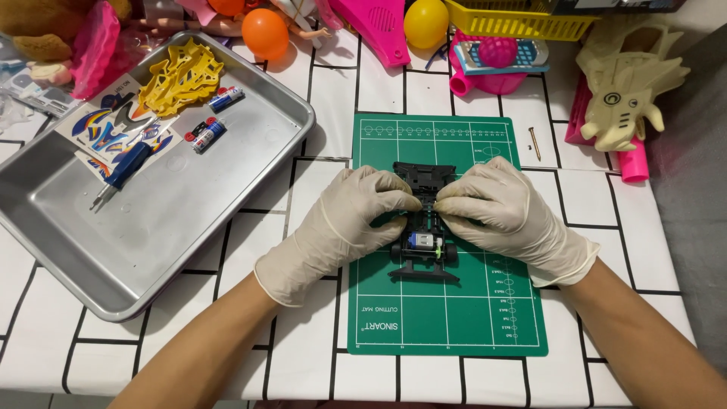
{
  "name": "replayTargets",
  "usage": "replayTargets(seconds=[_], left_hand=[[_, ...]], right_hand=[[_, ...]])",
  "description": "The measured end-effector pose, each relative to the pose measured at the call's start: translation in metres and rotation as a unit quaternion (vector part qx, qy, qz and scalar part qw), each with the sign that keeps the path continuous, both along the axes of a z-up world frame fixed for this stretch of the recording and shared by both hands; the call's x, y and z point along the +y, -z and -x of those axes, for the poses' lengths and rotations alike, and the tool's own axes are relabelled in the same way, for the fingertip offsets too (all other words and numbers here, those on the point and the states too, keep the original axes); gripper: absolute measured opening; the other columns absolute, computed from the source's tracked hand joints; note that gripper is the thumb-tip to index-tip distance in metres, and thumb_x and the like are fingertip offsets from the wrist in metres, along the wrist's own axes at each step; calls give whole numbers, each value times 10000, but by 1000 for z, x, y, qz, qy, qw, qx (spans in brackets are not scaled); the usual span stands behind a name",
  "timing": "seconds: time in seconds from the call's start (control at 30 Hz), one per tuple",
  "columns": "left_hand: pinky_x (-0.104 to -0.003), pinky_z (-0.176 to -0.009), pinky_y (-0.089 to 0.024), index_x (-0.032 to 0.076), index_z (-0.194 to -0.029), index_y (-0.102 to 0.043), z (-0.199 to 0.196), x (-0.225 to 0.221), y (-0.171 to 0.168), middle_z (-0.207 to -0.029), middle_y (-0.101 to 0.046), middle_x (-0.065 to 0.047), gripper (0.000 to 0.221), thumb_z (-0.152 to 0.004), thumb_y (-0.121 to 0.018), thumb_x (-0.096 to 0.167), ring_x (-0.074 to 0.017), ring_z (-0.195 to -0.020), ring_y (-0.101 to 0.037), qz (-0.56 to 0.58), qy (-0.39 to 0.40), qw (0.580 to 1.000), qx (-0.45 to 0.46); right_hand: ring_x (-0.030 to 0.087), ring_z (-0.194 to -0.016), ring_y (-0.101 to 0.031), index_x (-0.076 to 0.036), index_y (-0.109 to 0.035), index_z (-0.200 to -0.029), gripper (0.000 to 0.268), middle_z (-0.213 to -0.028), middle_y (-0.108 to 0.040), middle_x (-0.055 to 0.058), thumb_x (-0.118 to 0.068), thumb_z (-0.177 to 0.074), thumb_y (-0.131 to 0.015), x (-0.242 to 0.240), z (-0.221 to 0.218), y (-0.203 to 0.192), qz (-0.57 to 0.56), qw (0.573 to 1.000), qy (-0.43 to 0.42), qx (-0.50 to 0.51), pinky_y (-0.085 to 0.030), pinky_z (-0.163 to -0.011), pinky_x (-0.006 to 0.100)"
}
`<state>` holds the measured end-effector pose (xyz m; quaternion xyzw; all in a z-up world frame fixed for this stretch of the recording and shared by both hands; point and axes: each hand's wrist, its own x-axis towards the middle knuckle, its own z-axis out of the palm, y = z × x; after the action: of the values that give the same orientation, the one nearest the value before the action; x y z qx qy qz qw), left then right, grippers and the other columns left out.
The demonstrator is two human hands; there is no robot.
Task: Assembling a toy car by installing small internal components, inserting batteries, and attaching the outer body shell.
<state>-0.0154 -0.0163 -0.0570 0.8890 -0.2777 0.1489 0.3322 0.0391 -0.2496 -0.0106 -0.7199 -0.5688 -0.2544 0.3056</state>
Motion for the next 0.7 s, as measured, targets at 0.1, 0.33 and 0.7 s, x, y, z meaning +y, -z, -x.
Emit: replayTargets(seconds=[0.1,0.33,0.7], left_hand=[[-381,-872,-505,268,-1094,-744,2,-1,-1,-1069,-682,4,246,-863,-739,183,-248,-1027,-664,0,-5,1000,-3],[-394,-886,-497,271,-1083,-740,2,-2,-1,-1085,-645,-2,241,-855,-744,192,-258,-1022,-658,-13,-10,1000,-4],[-405,-864,-482,240,-986,-721,6,-2,-7,-1070,-603,-12,146,-851,-747,188,-254,-1016,-646,-30,-19,999,-1]], right_hand=[[272,-739,-672,-119,-741,-839,114,-892,-717,40,-11,-876,-728,-2,-2,2,10,1000,5,-3,-476,-660,377],[278,-776,-682,-125,-753,-820,177,-922,-716,52,34,-788,-681,-9,-4,8,26,999,5,24,-481,-676,386],[290,-841,-683,-106,-765,-821,249,-963,-714,68,77,-719,-630,-14,-6,14,74,994,-3,79,-498,-717,413]])
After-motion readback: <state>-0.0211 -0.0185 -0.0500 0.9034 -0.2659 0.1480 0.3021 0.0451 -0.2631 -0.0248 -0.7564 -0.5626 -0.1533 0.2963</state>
